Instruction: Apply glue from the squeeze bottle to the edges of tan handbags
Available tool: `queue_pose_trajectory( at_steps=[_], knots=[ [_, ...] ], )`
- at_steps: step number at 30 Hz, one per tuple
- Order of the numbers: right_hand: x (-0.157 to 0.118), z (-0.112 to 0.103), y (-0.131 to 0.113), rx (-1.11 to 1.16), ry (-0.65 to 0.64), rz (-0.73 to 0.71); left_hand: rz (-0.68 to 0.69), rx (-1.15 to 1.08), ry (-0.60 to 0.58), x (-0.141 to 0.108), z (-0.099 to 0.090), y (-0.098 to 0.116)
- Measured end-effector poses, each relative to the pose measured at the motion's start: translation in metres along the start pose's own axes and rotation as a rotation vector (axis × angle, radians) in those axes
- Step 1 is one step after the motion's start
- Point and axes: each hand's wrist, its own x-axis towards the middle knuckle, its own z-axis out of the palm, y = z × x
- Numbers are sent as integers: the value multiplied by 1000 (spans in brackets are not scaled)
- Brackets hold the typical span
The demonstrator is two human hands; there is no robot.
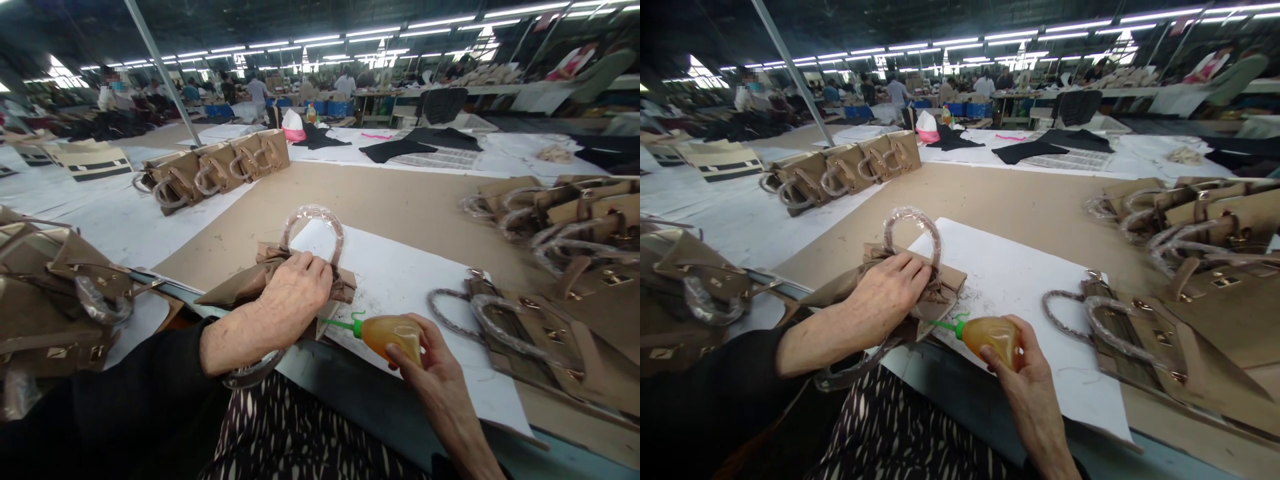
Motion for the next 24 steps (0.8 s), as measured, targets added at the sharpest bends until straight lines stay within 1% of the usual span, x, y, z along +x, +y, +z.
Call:
queue_pose_trajectory(
  at_steps=[3,7,10,14,18,21,24],
  knots=[
    [11,1,9,-100,22,-65,4,-1,-3,4,-2,-3],
    [26,3,20,-286,66,-234,9,-7,-14,12,-3,-9],
    [33,5,23,-351,87,-339,13,-18,3,18,-5,-14],
    [34,9,24,-400,58,-481,7,-41,20,27,-5,-21],
    [35,10,31,-477,24,-603,-8,-57,16,34,-2,-27],
    [36,6,36,-531,40,-654,-9,-87,54,35,1,-33],
    [32,-3,30,-540,91,-703,-12,-115,95,36,5,-39]
  ],
)
